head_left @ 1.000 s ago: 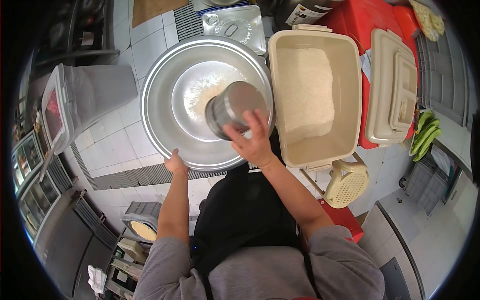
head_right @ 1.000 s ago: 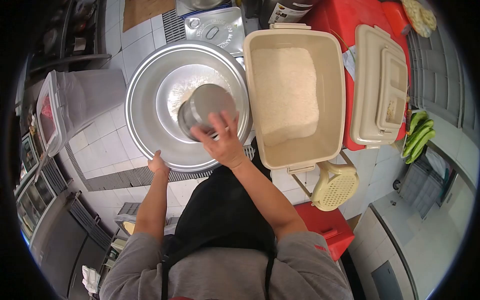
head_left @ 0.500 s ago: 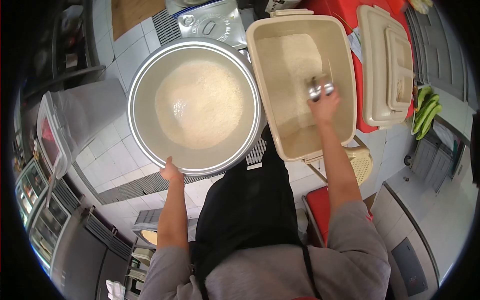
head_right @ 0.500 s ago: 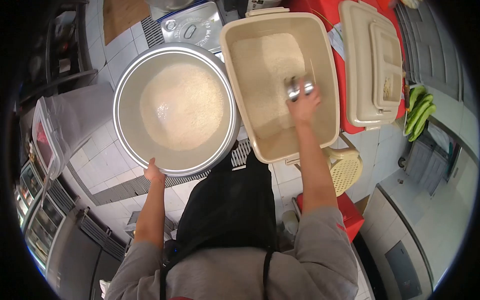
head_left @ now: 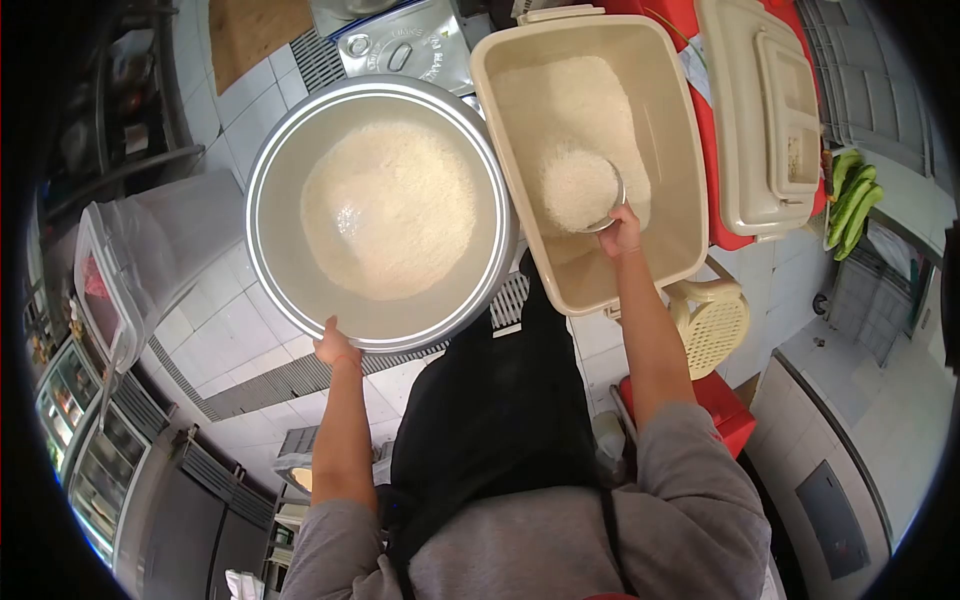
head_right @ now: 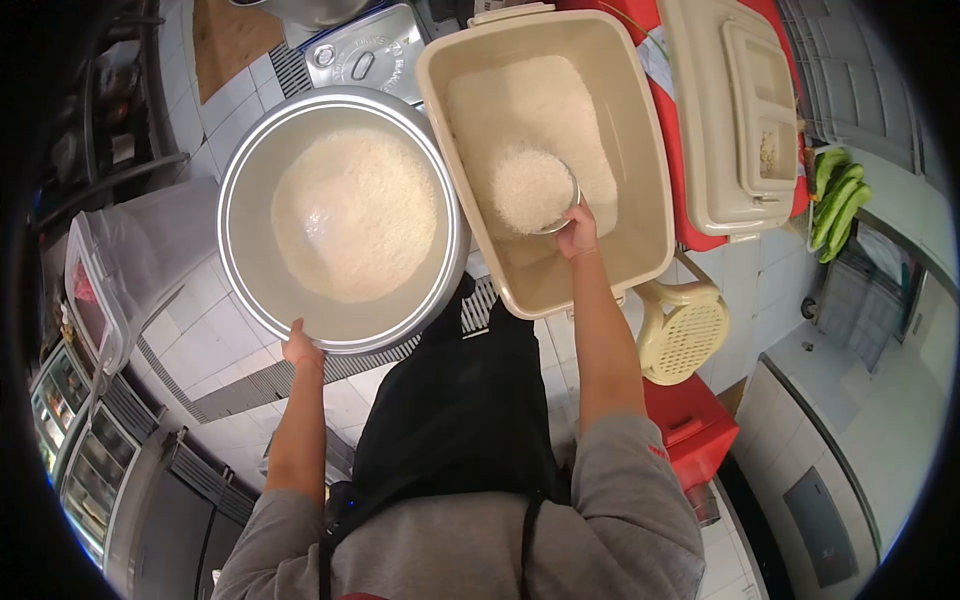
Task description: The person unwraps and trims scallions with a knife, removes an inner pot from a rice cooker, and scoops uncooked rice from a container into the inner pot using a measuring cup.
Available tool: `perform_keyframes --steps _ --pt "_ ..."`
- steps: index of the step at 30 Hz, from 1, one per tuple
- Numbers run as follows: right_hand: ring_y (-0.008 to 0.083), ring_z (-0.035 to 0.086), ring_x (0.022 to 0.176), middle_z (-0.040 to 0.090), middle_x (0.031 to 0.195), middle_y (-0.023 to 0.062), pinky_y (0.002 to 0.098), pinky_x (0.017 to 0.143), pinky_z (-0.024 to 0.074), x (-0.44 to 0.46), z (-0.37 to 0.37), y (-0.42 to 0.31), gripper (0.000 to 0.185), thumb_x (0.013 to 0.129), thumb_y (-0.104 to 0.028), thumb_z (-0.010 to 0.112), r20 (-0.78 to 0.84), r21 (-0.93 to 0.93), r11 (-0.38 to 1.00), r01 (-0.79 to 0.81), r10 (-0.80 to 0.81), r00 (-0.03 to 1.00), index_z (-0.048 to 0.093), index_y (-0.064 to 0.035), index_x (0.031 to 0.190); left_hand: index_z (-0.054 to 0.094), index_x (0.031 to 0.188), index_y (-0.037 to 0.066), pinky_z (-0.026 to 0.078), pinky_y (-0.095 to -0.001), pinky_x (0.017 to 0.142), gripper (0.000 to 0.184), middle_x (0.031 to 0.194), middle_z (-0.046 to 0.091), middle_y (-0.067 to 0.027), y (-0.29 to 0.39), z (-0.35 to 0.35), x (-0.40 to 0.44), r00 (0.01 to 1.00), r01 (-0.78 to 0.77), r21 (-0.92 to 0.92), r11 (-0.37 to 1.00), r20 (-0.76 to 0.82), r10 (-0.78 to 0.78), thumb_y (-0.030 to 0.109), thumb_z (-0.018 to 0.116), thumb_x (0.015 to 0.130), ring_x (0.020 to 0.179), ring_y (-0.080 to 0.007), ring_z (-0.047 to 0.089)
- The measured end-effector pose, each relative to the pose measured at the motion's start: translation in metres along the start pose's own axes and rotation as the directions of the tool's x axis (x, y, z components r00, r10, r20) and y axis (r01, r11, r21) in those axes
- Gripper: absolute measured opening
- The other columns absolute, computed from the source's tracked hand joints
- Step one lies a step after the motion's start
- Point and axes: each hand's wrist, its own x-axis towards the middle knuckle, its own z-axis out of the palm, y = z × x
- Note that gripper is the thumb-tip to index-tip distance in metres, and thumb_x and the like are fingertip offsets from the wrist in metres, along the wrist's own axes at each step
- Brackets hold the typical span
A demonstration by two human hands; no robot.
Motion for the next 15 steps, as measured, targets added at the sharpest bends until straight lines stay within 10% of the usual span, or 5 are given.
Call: perform_keyframes --steps 7,11,15 --pt "0.0266 0.039 0.118 0.040 0.127 0.0146 0.0395 0.099 0.0331 -0.060 0.084 -0.019 0.072 0.061 0.000 0.047 0.231 -0.080 0.963 0.258 -0.234 0.944 0.031 -0.0017 0.131 0.050 0.103 -0.007 0.050 -0.0379 0.068 0.037 0.097 0.058 -0.0165 0.002 0.002 0.002 1.000 -0.014 -0.014 1.000 -0.004 0.014 0.002 0.060 0.069 0.082 -0.0285 0.059" --pt "0.0313 0.034 0.118 0.031 0.129 0.0177 0.0374 0.095 0.0334 -0.099 0.153 0.015 0.069 0.055 -0.007 0.062 0.451 -0.656 0.321 0.683 -0.559 0.696 0.048 -0.0076 0.122 0.049 0.104 -0.007 0.050 -0.0372 0.070 0.036 0.097 0.057 -0.0157 0.003 0.001 -0.001 0.999 -0.033 -0.036 0.999 0.022 0.034 0.000 0.058 0.070 0.083 -0.0278 0.059" --pt "0.0340 0.034 0.114 0.032 0.124 0.0124 0.0457 0.100 0.0264 -0.121 0.200 0.060 0.047 0.057 -0.008 0.071 0.716 -0.566 -0.114 0.816 -0.559 0.419 0.063 -0.0168 0.102 0.049 0.105 -0.006 0.049 -0.0377 0.072 0.036 0.099 0.057 -0.0154 0.003 0.003 -0.001 0.999 -0.035 -0.039 0.999 0.017 0.036 -0.001 0.058 0.070 0.084 -0.0278 0.059"
